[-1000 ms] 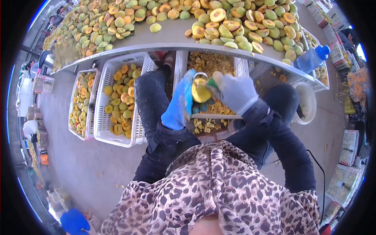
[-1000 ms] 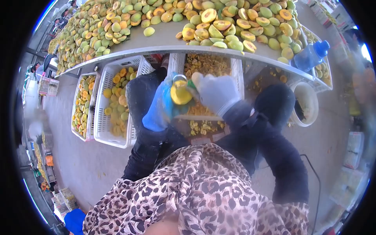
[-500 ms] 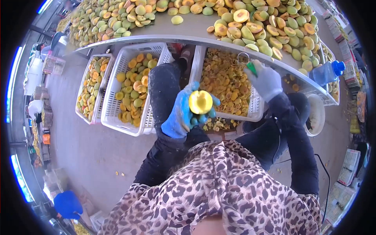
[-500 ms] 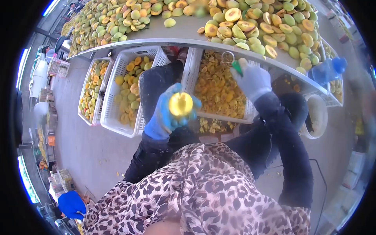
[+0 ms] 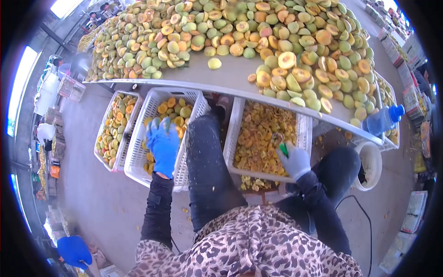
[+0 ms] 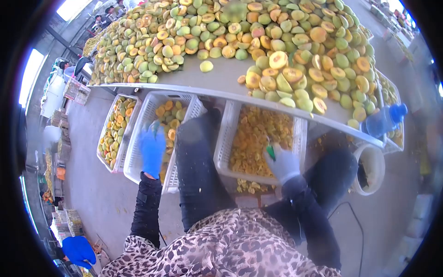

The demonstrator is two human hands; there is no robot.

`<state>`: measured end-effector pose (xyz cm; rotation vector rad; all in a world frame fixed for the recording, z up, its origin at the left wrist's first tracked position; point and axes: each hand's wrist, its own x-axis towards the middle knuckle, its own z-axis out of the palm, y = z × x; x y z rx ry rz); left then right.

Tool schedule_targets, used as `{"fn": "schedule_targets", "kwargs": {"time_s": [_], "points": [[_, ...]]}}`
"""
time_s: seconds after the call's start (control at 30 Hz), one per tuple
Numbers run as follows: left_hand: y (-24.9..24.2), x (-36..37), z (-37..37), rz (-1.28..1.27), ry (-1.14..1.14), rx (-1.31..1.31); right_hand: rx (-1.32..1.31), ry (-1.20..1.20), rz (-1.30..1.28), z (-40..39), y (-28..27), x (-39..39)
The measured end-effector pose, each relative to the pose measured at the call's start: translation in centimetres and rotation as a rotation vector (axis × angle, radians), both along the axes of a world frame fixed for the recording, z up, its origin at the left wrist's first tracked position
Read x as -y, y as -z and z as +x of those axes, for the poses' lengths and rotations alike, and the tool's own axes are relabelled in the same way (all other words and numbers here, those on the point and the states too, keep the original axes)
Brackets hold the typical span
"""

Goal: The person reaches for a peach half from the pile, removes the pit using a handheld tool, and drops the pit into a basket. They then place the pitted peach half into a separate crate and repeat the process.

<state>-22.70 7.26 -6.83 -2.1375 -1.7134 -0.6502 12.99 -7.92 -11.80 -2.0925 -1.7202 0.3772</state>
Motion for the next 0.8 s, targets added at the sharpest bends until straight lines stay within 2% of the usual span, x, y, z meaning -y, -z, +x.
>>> {"fn": "schedule_targets", "kwargs": {"time_s": [0.03,0.1,0.13,0.2,0.27,0.3,0.33,0.37,0.4,0.43,0.5,0.6,0.63,0.67,0.73,0.77,0.8], "points": [[-0.4,-1.6,1.1,0.015,-0.006,-0.004,-0.004,-0.006,0.015,-0.4,1.0,-0.3],[-1.0,-5.5,5.6,-0.127,0.384,0.323,-0.190,0.022,-0.061,-0.9,2.6,-0.3],[-0.5,-7.2,7.4,-0.104,0.388,0.330,-0.184,0.004,-0.117,-1.1,3.4,-0.2],[1.4,-13.8,11.8,-0.232,0.396,0.331,-0.190,-0.036,-0.198,-0.7,6.3,-0.3],[2.7,-19.5,14.7,-0.393,0.324,0.209,-0.126,-0.116,-0.390,0.1,8.7,0.1],[2.9,-21.7,15.6,-0.476,0.296,0.149,-0.100,-0.142,-0.473,0.3,7.4,-0.2],[4.1,-24.0,16.0,-0.450,0.305,0.161,-0.142,-0.169,-0.509,0.5,5.6,-0.5],[5.7,-26.3,16.2,-0.569,0.315,0.144,-0.189,-0.199,-0.550,0.7,4.7,-0.9],[6.5,-27.7,16.3,-0.691,0.321,0.123,-0.180,-0.198,-0.536,0.8,4.9,-1.3],[6.7,-27.5,16.6,-0.685,0.321,0.125,-0.194,-0.154,-0.453,0.7,5.5,-0.9],[7.0,-27.0,17.1,-0.539,0.255,0.019,-0.203,-0.113,-0.365,1.2,6.3,-0.9],[7.8,-25.9,16.8,-0.511,0.327,0.091,-0.244,-0.107,-0.227,0.9,5.4,-0.3],[7.7,-24.1,15.9,-0.574,0.604,0.414,-0.261,-0.085,-0.222,0.8,4.2,-0.5],[4.9,-21.2,15.7,-0.635,0.854,0.755,-0.277,-0.067,-0.169,0.7,3.0,-1.0],[1.9,-15.7,18.0,-0.749,0.862,1.295,-0.337,-0.083,0.046,0.1,-1.9,-3.2],[-1.5,-12.2,18.4,-1.222,0.674,1.762,-0.433,-0.073,0.117,-0.4,-4.0,-4.2],[-3.1,-9.5,18.9,-1.301,0.620,1.854,-0.502,-0.066,0.205,-1.1,-7.0,-5.1]]}}
